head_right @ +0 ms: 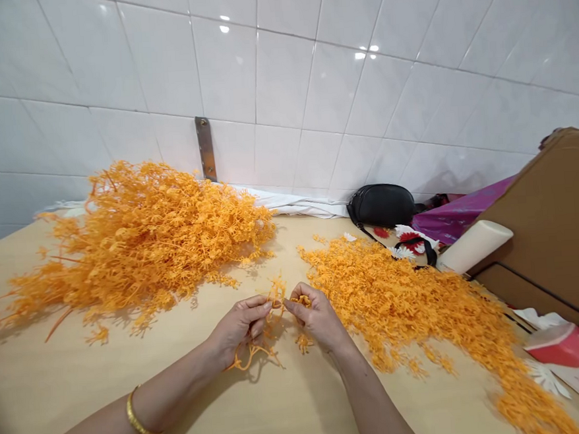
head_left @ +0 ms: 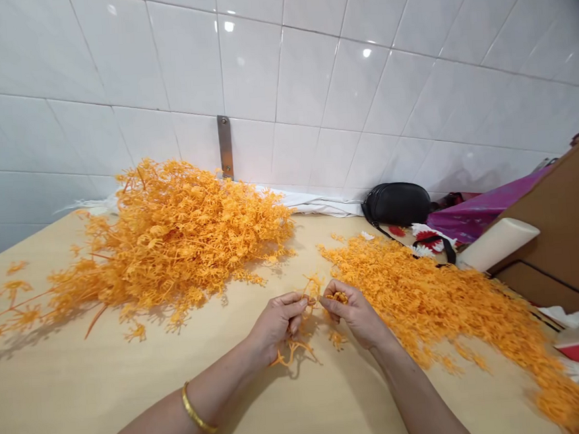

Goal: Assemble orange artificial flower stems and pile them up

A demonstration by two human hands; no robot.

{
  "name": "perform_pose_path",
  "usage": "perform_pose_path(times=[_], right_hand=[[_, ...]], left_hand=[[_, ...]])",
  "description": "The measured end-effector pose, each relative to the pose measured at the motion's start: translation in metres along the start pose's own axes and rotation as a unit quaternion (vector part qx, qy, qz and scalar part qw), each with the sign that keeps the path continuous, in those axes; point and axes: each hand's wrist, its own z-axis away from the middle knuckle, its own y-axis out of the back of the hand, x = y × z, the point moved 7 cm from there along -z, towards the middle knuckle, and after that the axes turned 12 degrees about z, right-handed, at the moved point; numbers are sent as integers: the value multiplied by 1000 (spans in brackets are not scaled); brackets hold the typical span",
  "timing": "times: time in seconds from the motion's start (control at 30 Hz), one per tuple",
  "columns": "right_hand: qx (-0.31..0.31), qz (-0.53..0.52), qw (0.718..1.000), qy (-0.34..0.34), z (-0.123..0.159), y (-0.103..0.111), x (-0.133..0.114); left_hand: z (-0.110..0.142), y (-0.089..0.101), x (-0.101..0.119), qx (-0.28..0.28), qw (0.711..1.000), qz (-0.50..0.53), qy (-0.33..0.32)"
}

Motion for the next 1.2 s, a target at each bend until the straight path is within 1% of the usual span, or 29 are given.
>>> perform_pose_path(times=[0.1, 0.17, 0.2, 0.23, 0.27, 0.33, 0.37, 0.4, 0.43, 0.53, 0.6, 0.7, 0.87, 0.97, 1.07, 1.13, 1.2], right_hand=[[31, -24, 999, -6, -2, 1, 2], [56, -56, 997, -17, -3, 9, 4], [85, -78, 993, -23, -4, 19, 6], [129, -103, 986, -26, -3, 33, 9], [185, -129, 974, -27, -1, 49, 11], [290, -172, 941, -23, 5, 78, 16], [309, -178, 934, -27, 6, 85, 18], [300, -178, 937, -35, 6, 85, 19], [271, -172, 946, -42, 4, 80, 19], [127, -153, 978, -56, -2, 45, 16], [54, -148, 985, -64, -3, 24, 14], [1, -126, 990, -65, -2, 9, 10], [-38, -75, 996, -30, -3, -3, 3], [-20, -84, 996, -12, -5, -4, 6], [2, -96, 995, -30, -6, -3, 15], [-8, -94, 994, -50, -5, -6, 18], [-30, -96, 994, -50, -3, -9, 14]], left_hand=[[0, -1, 1, 12, 1000, 17, -5], [2, -2, 2, 8, 1000, 22, -6], [3, -1, 3, 10, 1000, 25, -6], [4, 1, 5, 17, 999, 29, -8], [5, 4, 6, 29, 999, 35, -12], [6, 11, 9, 59, 997, 45, -21], [6, 13, 10, 68, 996, 46, -25], [6, 14, 10, 71, 996, 43, -28], [5, 14, 10, 68, 997, 38, -28], [3, 12, 7, 61, 997, 37, -18], [2, 12, 6, 60, 997, 43, -10], [1, 11, 5, 46, 998, 41, 1], [1, 11, 3, 22, 999, 26, 10], [3, 6, 1, -20, 999, -20, 26], [5, 1, -2, -51, 996, -63, 41], [6, 1, -1, -51, 995, -74, 39], [5, 2, 1, -37, 996, -71, 31]])
